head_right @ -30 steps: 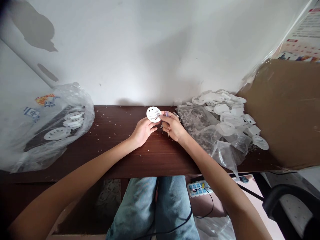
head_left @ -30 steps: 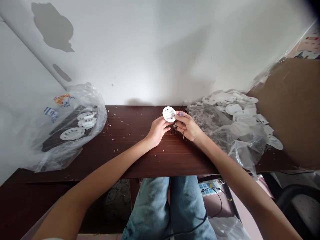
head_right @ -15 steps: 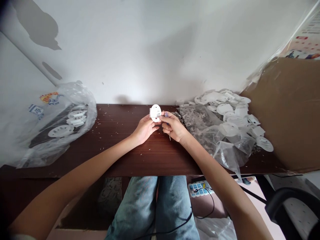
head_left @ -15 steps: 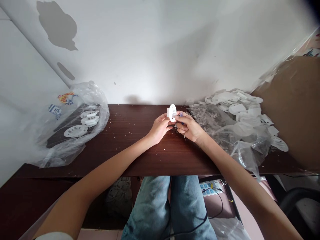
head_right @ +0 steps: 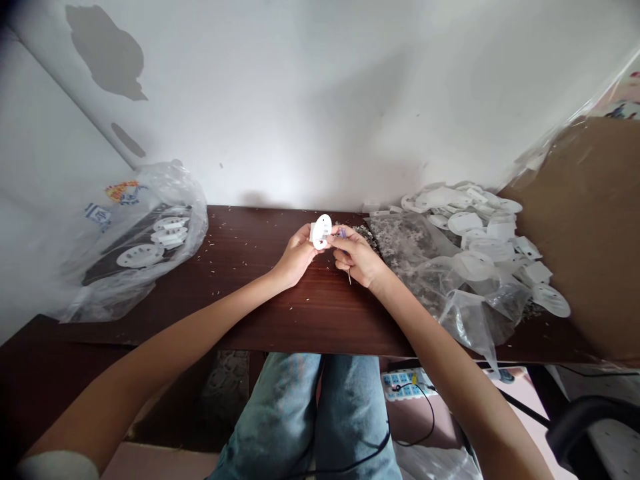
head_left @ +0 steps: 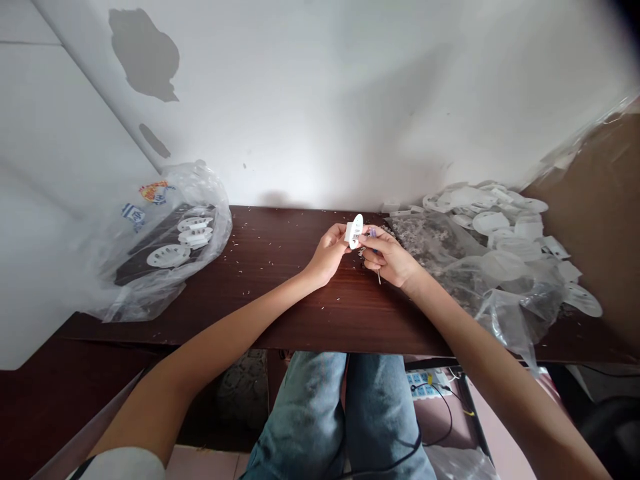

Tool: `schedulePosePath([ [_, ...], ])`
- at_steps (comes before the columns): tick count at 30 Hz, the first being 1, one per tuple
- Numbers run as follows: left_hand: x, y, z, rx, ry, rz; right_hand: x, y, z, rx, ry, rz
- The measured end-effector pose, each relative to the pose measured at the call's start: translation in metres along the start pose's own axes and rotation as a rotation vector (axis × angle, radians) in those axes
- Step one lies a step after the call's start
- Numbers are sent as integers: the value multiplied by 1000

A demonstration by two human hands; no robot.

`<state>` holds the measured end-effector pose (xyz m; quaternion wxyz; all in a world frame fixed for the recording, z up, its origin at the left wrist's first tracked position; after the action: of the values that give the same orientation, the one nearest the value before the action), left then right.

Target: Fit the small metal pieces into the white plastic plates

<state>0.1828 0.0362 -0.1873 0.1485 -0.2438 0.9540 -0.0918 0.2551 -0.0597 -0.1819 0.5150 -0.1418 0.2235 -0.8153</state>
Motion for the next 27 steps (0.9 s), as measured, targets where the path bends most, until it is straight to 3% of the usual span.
schedulePosePath([
  [4,-2,2,5,90,30,-47,1,-3,-2,-20,-6,6],
  [9,-12,39,-2,162,43,-255,2,-4,5,-76,40,8],
  [11,-15,48,-9,110,31,-280,2,-1,9,-83,71,-13],
  [13,-15,43,-13,53,34,-214,1,2,11,-73,90,-27],
  [16,-9,20,-9,15,80,-67,1,4,10,-46,104,-32],
  [19,-2,6,1,37,137,-21,1,2,6,-2,93,-23],
  [27,-1,8,3,49,129,9,2,0,0,16,52,-30],
])
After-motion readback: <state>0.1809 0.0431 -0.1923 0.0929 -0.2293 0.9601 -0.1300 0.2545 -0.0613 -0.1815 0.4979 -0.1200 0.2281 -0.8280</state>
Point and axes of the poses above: each hand's wrist, its own x-axis away from the middle knuckle, its own y-axis out of the back of the hand, z = x × y, the point moved 8 cm from there along -x, towards the middle knuckle, and after that the axes turned 6 degrees about -x, right-handed, at the moved point
